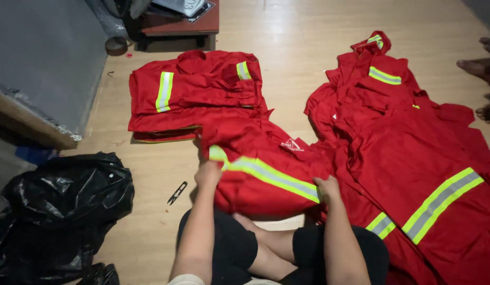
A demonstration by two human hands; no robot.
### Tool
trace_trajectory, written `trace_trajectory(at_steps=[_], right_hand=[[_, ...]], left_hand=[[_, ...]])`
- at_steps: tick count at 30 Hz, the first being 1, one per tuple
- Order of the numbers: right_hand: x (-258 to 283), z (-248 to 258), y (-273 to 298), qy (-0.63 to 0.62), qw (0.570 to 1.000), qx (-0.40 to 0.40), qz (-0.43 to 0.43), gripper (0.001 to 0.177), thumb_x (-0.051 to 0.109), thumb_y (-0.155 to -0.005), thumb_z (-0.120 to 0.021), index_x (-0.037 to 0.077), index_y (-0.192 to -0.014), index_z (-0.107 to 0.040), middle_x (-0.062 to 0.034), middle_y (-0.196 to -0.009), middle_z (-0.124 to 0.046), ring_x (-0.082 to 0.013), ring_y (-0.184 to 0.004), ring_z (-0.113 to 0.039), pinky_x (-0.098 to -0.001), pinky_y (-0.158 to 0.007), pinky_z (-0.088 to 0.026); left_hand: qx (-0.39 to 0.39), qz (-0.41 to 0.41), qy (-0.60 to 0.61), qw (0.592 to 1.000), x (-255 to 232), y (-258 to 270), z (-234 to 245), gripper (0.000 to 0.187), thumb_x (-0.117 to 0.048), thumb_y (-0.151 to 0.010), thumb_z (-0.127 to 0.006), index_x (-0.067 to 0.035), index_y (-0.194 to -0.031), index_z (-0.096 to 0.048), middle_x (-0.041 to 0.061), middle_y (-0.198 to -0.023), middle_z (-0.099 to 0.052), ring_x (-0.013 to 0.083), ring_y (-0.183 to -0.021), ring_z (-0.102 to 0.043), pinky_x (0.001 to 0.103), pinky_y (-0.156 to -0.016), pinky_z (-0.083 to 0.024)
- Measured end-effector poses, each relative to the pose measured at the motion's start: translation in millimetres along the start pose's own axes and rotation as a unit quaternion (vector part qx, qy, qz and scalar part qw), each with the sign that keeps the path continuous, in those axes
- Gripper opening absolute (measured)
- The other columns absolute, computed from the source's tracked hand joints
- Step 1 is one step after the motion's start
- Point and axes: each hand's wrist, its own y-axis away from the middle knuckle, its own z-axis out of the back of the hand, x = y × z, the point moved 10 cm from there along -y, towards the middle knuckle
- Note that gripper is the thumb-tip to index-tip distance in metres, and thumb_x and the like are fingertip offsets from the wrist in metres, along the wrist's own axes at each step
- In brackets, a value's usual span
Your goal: Folding and stacking red jumpsuits on the floor
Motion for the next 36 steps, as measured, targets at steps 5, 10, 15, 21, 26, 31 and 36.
trace_trajectory(at_steps=[5, 10, 15, 21, 26, 31, 36], right_hand=[[-61.9, -24.2, -42.1, 0.193, 0.979, 0.057, 0.007, 0.064, 0.031, -0.057, -0.096, 0.009, -0.114, -0.078, -0.0195, -0.107, -0.077, -0.0393, -0.11, -0.071, -0.0507, -0.092, -0.057], [-16.4, 13.3, -6.6, 0.234, 0.971, 0.047, -0.015, 0.083, 0.039, -0.057, -0.087, 0.022, -0.136, -0.068, -0.0171, -0.117, -0.075, -0.0382, -0.112, -0.07, -0.0504, -0.092, -0.058], [108.6, -1.2, 54.1, 0.372, 0.839, -0.188, 0.349, 0.022, 0.036, -0.08, -0.076, 0.035, -0.102, -0.078, 0.0062, -0.119, -0.069, -0.024, -0.112, -0.067, -0.039, -0.087, -0.058], [141.9, -81.4, 75.7, 0.348, 0.807, -0.101, 0.466, 0.035, 0.044, -0.076, -0.082, 0.036, -0.109, -0.074, 0.0054, -0.124, -0.064, -0.0194, -0.116, -0.057, -0.0355, -0.091, -0.045], [101.1, -99.5, 29.1, 0.317, 0.862, -0.088, 0.385, 0.016, 0.051, -0.087, -0.073, 0.036, -0.089, -0.077, 0.0124, -0.103, -0.071, -0.0152, -0.101, -0.062, -0.0346, -0.086, -0.046], [26.5, -73.3, -22.1, -0.059, 0.981, -0.049, 0.176, 0.012, 0.027, -0.089, -0.083, 0.017, -0.095, -0.082, -0.0081, -0.088, -0.076, -0.0244, -0.084, -0.071, -0.037, -0.07, -0.051], [-32.3, -22.2, -66.9, -0.368, 0.918, -0.146, 0.033, 0.016, 0.013, -0.097, -0.055, 0.014, -0.081, -0.059, -0.0051, -0.065, -0.056, -0.0173, -0.055, -0.065, -0.0252, -0.055, -0.053]], left_hand=[[0.16, 0.049, -0.138, 0.976, 40.8, 27.0, -49.4, 0.046, -0.028, -0.085, -0.059, -0.02, -0.128, -0.072, 0.009, -0.132, -0.07, 0.0319, -0.127, -0.063, 0.064, -0.093, -0.048], [0.013, 0.003, -0.094, 0.995, 34.1, 2.8, -52.1, 0.042, -0.033, -0.088, -0.055, -0.018, -0.12, -0.077, 0.01, -0.12, -0.072, 0.0371, -0.119, -0.064, 0.052, -0.094, -0.05], [-0.055, -0.127, 0.046, 0.989, 9.1, -9.6, -73.9, 0.035, -0.036, -0.089, -0.06, -0.036, -0.12, -0.076, -0.003, -0.12, -0.072, 0.0282, -0.118, -0.067, 0.047, -0.101, -0.055], [-0.045, -0.176, 0.027, 0.983, -9.9, 11.1, -68.2, 0.036, -0.034, -0.089, -0.064, -0.024, -0.122, -0.075, 0.003, -0.124, -0.069, 0.0307, -0.122, -0.061, 0.049, -0.104, -0.05], [-0.036, -0.146, 0.047, 0.988, 3.1, 9.9, -62.8, 0.038, -0.034, -0.089, -0.066, -0.021, -0.124, -0.074, 0.004, -0.127, -0.068, 0.0319, -0.124, -0.06, 0.05, -0.105, -0.049], [-0.098, -0.105, 0.077, 0.987, 12.2, -6.6, -52.5, 0.052, -0.039, -0.085, -0.069, -0.023, -0.135, -0.066, 0.009, -0.129, -0.064, 0.0336, -0.127, -0.056, 0.051, -0.104, -0.047], [-0.217, -0.103, 0.136, 0.961, -4.0, 29.1, 13.1, 0.062, -0.023, -0.086, -0.07, -0.007, -0.144, -0.057, 0.024, -0.139, -0.053, 0.0435, -0.135, -0.048, 0.054, -0.11, -0.041]])
